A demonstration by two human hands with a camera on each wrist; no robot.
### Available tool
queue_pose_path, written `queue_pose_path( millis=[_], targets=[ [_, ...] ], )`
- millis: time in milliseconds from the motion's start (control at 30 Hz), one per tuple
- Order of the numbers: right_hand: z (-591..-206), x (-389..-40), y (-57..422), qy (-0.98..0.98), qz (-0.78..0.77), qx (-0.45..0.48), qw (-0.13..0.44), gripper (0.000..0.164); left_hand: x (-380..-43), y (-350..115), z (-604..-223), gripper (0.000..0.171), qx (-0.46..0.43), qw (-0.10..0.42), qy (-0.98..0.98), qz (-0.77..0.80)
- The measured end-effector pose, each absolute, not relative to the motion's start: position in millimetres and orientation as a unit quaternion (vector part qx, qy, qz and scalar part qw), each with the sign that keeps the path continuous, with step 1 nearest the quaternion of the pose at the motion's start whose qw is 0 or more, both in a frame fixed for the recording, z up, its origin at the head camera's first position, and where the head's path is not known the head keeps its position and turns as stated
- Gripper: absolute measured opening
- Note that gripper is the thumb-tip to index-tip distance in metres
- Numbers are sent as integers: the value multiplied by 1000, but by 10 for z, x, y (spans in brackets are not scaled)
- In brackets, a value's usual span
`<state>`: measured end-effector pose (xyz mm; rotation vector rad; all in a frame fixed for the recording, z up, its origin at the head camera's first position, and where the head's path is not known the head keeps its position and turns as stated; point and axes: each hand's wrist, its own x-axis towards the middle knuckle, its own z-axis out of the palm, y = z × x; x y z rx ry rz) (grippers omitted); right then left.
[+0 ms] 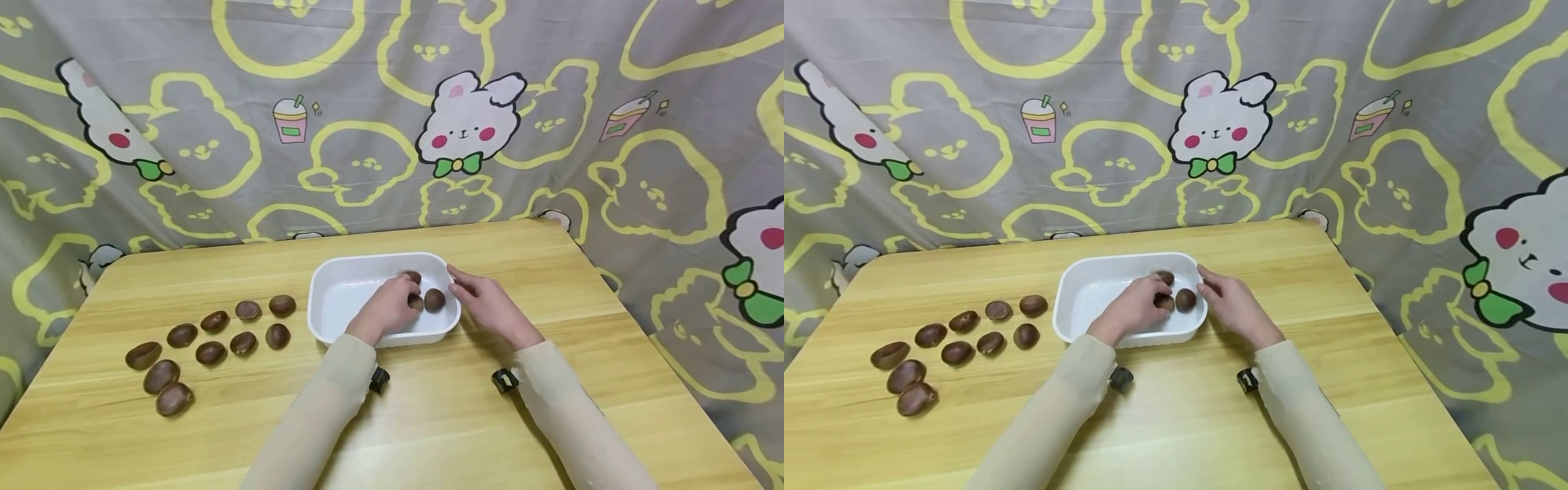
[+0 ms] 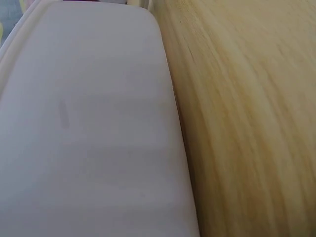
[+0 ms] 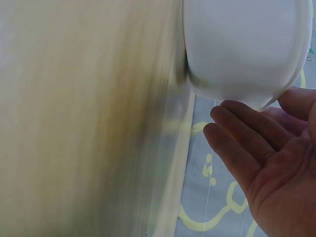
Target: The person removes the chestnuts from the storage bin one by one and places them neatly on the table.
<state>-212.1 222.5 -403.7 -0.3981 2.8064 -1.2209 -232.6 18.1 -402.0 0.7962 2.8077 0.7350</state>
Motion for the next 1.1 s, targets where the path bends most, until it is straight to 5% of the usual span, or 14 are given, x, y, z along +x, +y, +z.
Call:
queue_pose_path(
  millis=[300, 700, 1100],
  targets=[
    [-4050, -2113, 2233, 910, -392, -132, 22, 45, -2308, 163, -3997, 23, 252, 82, 928, 264],
    [-4010, -2105, 2207, 907, -397, -137, 26, 45, -2201, -45, -3772, 22, 266, 22, 910, 317],
    [-4018, -2127, 2218, 904, -405, -136, 28, 44, -1938, -425, -3551, 23, 284, 19, 863, 417]
  ],
)
